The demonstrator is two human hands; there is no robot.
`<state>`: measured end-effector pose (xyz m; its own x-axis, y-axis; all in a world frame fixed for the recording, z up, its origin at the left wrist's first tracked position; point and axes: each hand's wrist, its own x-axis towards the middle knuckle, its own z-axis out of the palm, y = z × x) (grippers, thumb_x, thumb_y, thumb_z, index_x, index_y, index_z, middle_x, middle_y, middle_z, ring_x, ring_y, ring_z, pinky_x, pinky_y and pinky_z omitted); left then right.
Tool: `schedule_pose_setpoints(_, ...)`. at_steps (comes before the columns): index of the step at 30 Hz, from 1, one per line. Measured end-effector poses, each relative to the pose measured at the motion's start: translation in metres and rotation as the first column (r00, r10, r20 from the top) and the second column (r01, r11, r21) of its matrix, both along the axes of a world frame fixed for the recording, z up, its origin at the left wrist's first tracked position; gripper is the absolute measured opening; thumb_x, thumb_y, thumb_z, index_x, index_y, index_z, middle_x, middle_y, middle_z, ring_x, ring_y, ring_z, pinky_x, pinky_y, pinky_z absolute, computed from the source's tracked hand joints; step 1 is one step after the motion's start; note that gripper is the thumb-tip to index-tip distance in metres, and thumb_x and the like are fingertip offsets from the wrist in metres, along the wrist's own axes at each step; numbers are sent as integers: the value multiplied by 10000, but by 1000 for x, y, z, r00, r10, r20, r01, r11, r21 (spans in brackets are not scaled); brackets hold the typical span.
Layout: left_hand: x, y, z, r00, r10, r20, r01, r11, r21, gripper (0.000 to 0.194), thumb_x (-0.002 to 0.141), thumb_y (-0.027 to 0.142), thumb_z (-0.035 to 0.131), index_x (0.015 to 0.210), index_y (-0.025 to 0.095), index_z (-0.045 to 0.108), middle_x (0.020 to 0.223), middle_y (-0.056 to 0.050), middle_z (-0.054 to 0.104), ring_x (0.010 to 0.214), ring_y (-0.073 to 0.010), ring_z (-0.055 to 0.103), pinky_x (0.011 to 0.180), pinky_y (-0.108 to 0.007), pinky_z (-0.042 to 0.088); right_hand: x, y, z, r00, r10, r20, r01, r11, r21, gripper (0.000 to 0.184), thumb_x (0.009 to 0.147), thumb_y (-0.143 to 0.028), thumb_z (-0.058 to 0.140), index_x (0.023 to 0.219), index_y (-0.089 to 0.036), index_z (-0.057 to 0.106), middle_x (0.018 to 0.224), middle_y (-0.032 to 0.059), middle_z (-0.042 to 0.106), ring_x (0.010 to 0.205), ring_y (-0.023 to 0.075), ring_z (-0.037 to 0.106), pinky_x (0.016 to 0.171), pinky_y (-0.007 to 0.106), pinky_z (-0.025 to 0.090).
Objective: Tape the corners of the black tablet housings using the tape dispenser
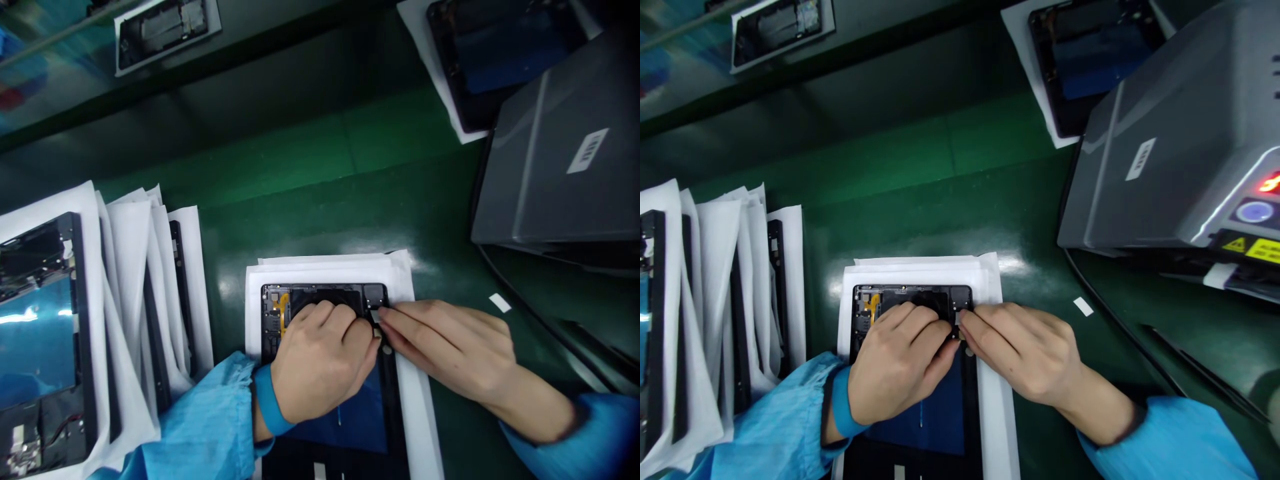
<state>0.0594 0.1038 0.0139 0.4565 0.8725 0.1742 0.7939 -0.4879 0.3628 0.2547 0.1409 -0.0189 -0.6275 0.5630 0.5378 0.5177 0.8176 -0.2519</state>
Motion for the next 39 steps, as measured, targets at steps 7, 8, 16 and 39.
schedule_pose_setpoints(7,0,0,0,1000,4,4,-4,1000,5,242,959,240,498,783,152,640,737,-30,577,676,-182,517,610,-337,463,1,0,4,999,15,30,-14,999,-36,110,865,-98,649,961,-151,636,850,23,699,704,114,636,637,252,506)
schedule_pose_setpoints(8,0,0,0,1000,4,7,-4,1000,3,238,957,241,502,787,152,642,741,-31,580,679,-183,517,613,-338,464,1,0,5,999,20,32,-18,999,-49,115,865,-95,646,959,-158,632,853,21,697,710,114,634,650,252,506)
schedule_pose_setpoints(16,0,-2,0,1000,15,-7,-16,1000,-18,259,973,244,466,790,162,630,745,-27,572,694,-177,525,633,-332,469,0,-1,12,996,63,57,-50,977,-207,89,908,-93,578,959,-151,621,843,25,668,720,122,616,654,271,485)
schedule_pose_setpoints(39,-5,-2,-2,996,-36,-81,33,999,-39,199,957,142,486,787,171,585,783,-22,558,716,-168,515,663,-314,435,1,-13,14,983,74,170,-61,995,-78,137,928,-120,554,1023,-126,653,839,32,663,754,150,617,695,302,485)
